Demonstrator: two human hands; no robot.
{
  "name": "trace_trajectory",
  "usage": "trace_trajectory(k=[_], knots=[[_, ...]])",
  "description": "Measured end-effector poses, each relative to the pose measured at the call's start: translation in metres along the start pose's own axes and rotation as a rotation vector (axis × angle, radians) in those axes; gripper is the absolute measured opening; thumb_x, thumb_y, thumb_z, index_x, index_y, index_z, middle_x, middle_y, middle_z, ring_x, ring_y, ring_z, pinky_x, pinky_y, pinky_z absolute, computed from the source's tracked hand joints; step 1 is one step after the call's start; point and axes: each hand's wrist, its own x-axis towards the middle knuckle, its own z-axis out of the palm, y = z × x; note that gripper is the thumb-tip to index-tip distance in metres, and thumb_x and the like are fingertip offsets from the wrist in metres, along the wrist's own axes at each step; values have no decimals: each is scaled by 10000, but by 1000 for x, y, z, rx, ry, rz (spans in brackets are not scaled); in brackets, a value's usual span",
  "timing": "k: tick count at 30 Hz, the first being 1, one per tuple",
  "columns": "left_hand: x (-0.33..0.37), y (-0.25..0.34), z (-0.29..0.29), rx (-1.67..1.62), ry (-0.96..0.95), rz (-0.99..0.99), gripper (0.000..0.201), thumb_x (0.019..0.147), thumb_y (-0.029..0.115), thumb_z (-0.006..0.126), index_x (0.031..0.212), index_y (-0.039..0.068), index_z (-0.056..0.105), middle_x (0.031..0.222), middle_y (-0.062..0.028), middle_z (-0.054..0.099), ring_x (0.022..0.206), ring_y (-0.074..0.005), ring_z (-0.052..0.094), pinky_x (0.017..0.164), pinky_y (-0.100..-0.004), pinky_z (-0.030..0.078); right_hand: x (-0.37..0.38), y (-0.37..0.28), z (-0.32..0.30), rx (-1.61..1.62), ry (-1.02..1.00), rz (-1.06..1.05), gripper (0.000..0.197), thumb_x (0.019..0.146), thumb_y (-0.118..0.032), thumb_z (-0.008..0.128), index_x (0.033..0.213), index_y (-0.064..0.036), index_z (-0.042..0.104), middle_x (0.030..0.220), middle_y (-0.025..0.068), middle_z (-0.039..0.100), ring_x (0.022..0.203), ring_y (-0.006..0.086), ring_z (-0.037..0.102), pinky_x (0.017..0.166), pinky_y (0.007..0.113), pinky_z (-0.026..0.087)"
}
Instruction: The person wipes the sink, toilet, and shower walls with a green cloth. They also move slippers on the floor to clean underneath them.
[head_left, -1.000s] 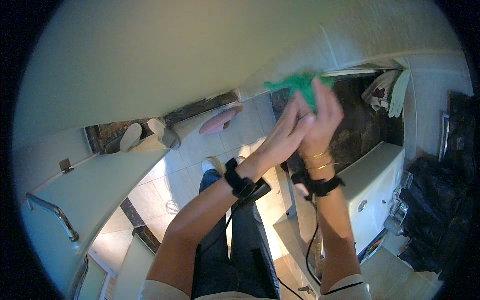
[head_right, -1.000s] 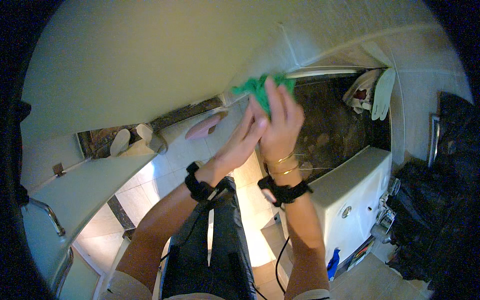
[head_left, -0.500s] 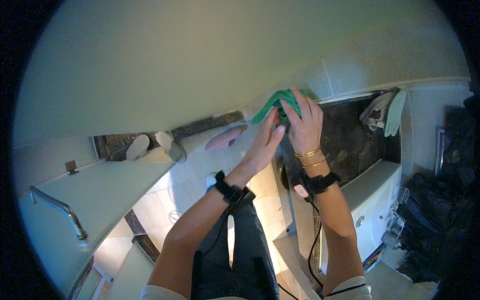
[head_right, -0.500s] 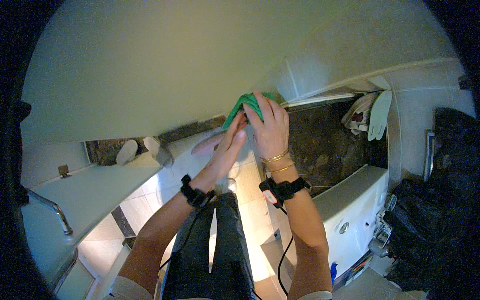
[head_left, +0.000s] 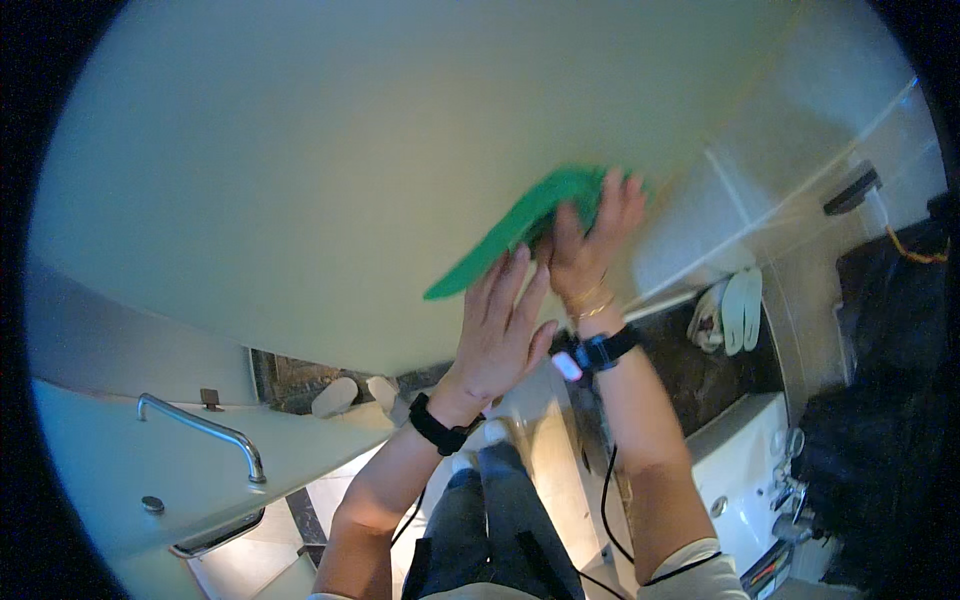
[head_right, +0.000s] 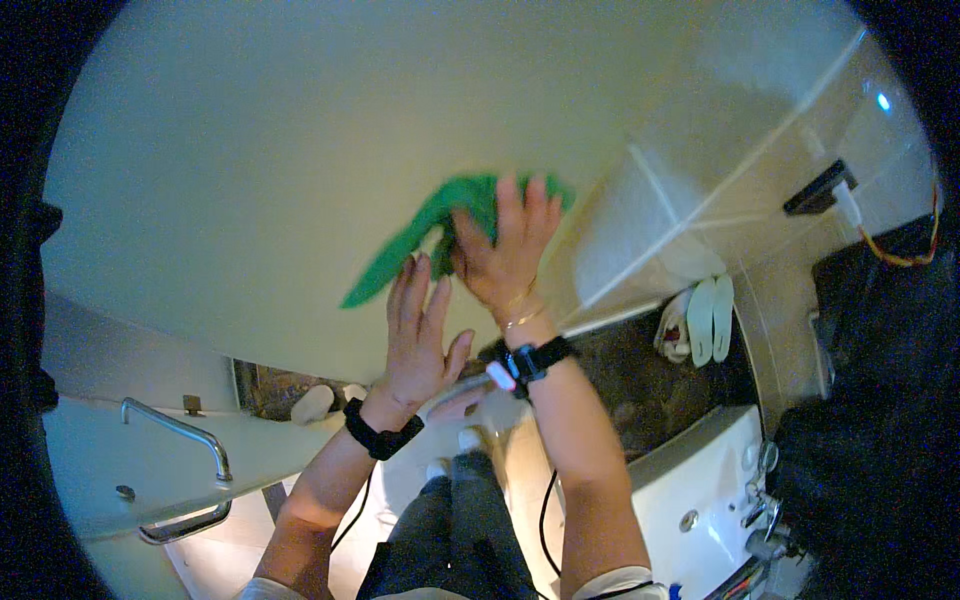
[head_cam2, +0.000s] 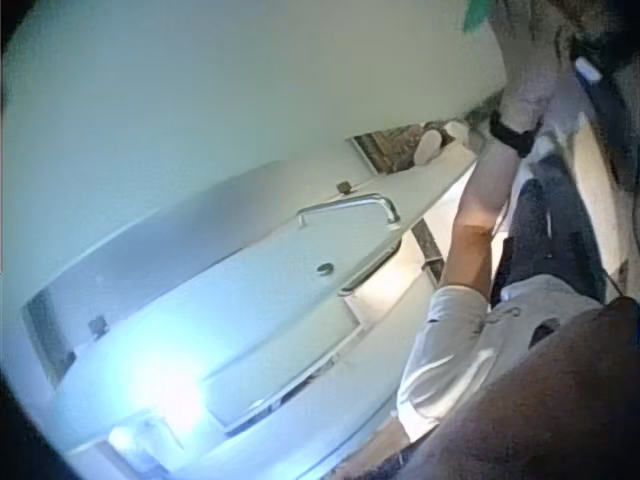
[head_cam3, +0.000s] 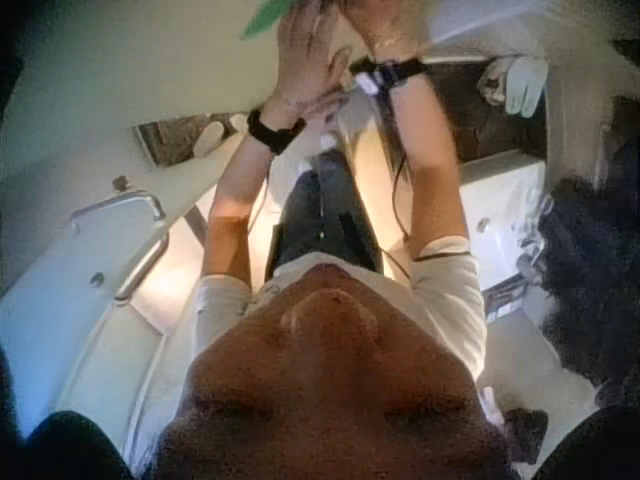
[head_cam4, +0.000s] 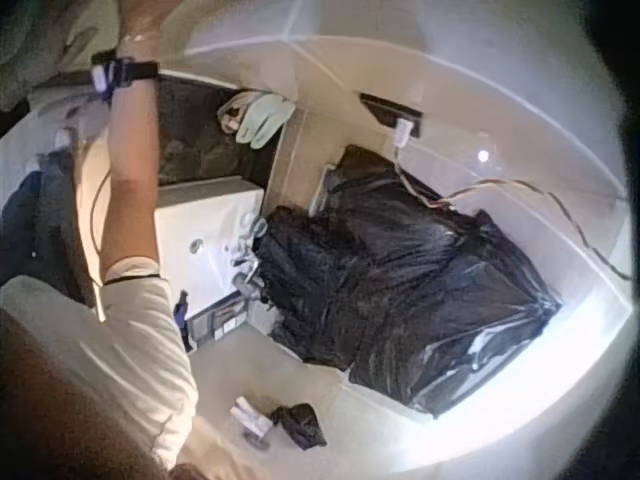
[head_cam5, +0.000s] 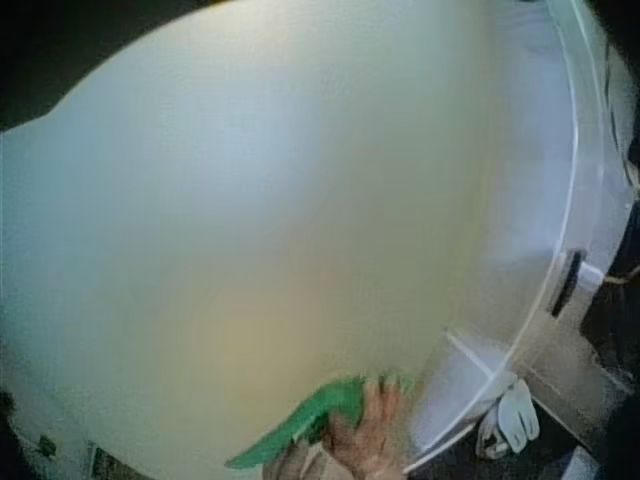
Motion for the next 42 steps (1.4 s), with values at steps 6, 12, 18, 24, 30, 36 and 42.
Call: trace_trajectory(k=[6, 12, 18, 24, 30, 36, 42], knots=[[-4, -1, 7, 113, -162, 59, 616, 728, 157, 631, 1260, 18, 354, 1334, -252, 246, 1196, -405, 290, 977, -477, 288, -59, -1, -15, 33, -319, -32, 338, 735, -216, 582, 1063, -297, 577, 1339, 70, 334, 1243, 354, 253, 977, 518, 212], [10, 4, 9, 128, -161, -12, 577, 754, 129, 572, 1255, -17, 326, 1340, -273, 222, 1230, -447, 225, 998, -503, 246, -8, 15, -36, 126, -320, 43, 345, 691, -146, 623, 1015, -264, 612, 1277, 102, 380, 1188, 331, 325, 952, 473, 281], [34, 17, 16, 86, 52, 74, 679, 748, 381, 596, 1178, -94, 373, 1299, -317, 256, 1231, -436, 242, 1002, -522, 229, 50, 24, -46, 284, -134, -3, 284, 654, -54, 663, 919, -140, 607, 1191, 143, 390, 1094, 355, 402, 923, 510, 319], [35, 14, 45, 209, -266, -86, 1044, 710, 698, 385, 1218, -201, 229, 1270, -418, 182, 1203, -560, 152, 1003, -560, 164, 21, 26, -40, 281, -228, 101, 190, 686, -180, 627, 876, -178, 637, 1078, 138, 478, 1034, 343, 437, 894, 531, 299], [19, 10, 56, 85, -294, -221, 1078, 640, 729, 414, 1176, -197, 284, 1240, -439, 206, 1199, -559, 163, 997, -585, 140, -62, 20, -21, 195, -267, 126, 274, 771, -233, 574, 1035, -176, 532, 1270, 157, 338, 1188, 408, 285, 952, 582, 219], [91, 20, 27, 202, -13, 20, 886, 720, 637, 437, 1251, -64, 338, 1311, -302, 270, 1244, -438, 224, 1014, -532, 151, -3, 24, -1, 321, -37, 439, 351, 819, -251, 539, 1145, -142, 471, 1298, 183, 327, 1234, 394, 238, 1002, 555, 162], [155, 30, -28, 264, 171, 185, 841, 710, 640, 443, 1252, -1, 376, 1305, -234, 332, 1233, -398, 269, 999, -511, 185, 116, 21, -14, 143, 169, 189, 334, 854, -288, 482, 1159, -151, 468, 1294, 163, 343, 1227, 384, 262, 1010, 547, 133]])
